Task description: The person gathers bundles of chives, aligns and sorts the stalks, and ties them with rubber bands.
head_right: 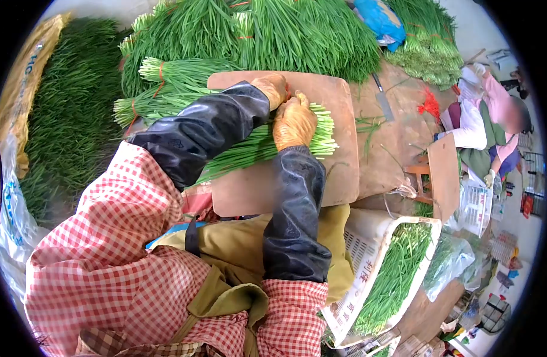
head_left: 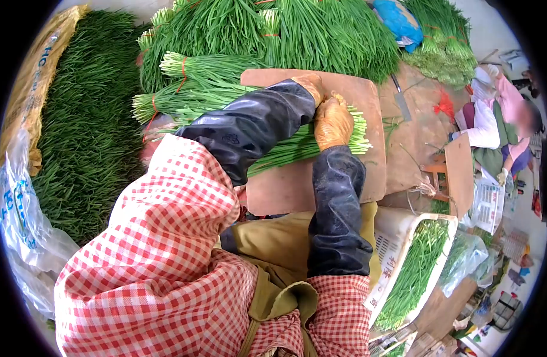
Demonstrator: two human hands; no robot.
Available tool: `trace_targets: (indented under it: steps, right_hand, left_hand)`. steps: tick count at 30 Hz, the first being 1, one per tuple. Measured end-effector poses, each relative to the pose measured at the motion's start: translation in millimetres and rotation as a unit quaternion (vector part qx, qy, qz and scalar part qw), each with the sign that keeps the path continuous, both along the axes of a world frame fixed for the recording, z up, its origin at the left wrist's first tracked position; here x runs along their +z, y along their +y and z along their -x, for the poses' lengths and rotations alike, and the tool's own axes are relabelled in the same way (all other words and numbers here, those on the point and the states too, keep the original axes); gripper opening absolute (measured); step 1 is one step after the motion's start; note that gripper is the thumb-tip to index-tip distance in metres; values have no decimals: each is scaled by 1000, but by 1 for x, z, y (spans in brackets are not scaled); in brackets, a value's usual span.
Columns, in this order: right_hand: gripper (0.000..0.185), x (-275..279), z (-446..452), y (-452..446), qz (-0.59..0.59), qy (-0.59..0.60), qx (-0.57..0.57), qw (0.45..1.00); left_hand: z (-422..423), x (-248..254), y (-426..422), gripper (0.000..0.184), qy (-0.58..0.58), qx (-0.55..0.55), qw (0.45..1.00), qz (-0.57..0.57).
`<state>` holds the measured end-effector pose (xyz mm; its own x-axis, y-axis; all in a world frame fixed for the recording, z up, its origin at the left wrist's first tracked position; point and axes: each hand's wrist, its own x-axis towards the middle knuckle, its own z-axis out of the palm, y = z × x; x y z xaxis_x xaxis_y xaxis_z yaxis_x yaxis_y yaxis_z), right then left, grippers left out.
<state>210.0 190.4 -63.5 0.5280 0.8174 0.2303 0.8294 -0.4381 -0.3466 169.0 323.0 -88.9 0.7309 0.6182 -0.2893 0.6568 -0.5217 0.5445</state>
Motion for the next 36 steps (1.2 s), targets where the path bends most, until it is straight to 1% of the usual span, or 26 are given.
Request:
trace_targets:
  steps: [1,2,3,4,5,6,7,10,12,13,14,15,16,18,19,21,24,25,27,29,31,32,33,34,35,36]
  right_hand:
    - [23,-1,1,-2,-28,-12,9,999]
    - [22,-1,3,-4,-57,-24,19,998]
    - [21,-1,3,-5,-55,7,8,998]
    - [21,-2,4,-6,-56,6,8,998]
    - [20,-2,4,-7,-58,9,13,998]
    - [20,-2,4,-8,-61,12,18,998]
    - [20,0,5,-9,-61,9,19,998]
    - [20,4,10,-12,-57,41,13,997]
    - [28,6,11,-12,-36,66,-1,997]
    - [28,1,10,-11,-36,66,-2,997]
    - [24,-5,8,-10,-49,39,-1,998]
    - [22,-4,8,-9,-64,10,-1,998]
    - [22,-4,8,-9,-65,9,-1,998]
    - [23,-1,9,-10,-37,19,-5,999]
    - [23,-1,8,-9,-37,19,-5,999]
    - [23,-1,9,-7,-21,6,-20,1000]
    - [22,0,6,-4,10,7,-27,1000]
    - [21,-1,6,-4,4,-8,-28,1000]
    - [20,-1,5,-4,8,1,-29,1000]
    - [20,-1,5,-4,12,10,-30,999]
    - [19,0,6,-3,15,-6,-33,999]
    - [19,0,6,-4,15,-6,-32,999]
    - [22,4,7,-4,27,20,-36,999]
    - [25,6,8,-4,39,46,-40,997]
    - [25,5,8,-4,39,46,-40,997]
    - [23,2,7,-5,19,12,-29,999]
  left_hand:
    - [7,19,-6,28,10,-53,998,-41]
    - [6,13,-6,28,10,-54,998,-40]
    - [3,2,-5,26,-33,-2,999,-16]
    - [0,-12,-3,25,-76,51,996,7]
    - [-5,-29,1,23,-108,43,993,-36]
    - [0,-20,-3,23,-110,44,992,-36]
    - [11,-2,-10,23,-126,13,991,-36]
    - [19,1,-11,25,-129,-33,991,-22]
    - [25,2,-15,22,-170,29,975,139]
    - [24,-12,-13,22,-170,29,975,140]
    - [22,-29,-12,21,-259,52,938,224]
    - [24,-28,-14,20,-344,74,886,302]
    - [25,-26,-13,20,-345,73,885,302]
    - [29,-14,-12,21,-242,21,954,173]
    - [32,-8,-13,21,-243,22,954,173]
    - [40,-1,-17,18,-266,63,912,304]
    - [39,-5,-18,16,-284,69,905,308]
    - [39,-5,-18,16,-285,70,905,309]
    - [39,-3,-18,14,-277,62,918,276]
    - [41,-2,-17,15,-279,48,919,275]
    - [44,0,-16,15,-282,35,919,273]
    - [45,1,-15,17,-274,7,926,260]
    - [46,0,-13,19,-266,-21,932,246]
    - [48,-5,-9,19,-266,-21,932,246]
    - [50,-9,-2,22,-320,-117,923,178]
    - [51,-11,-1,23,-343,-165,914,143]
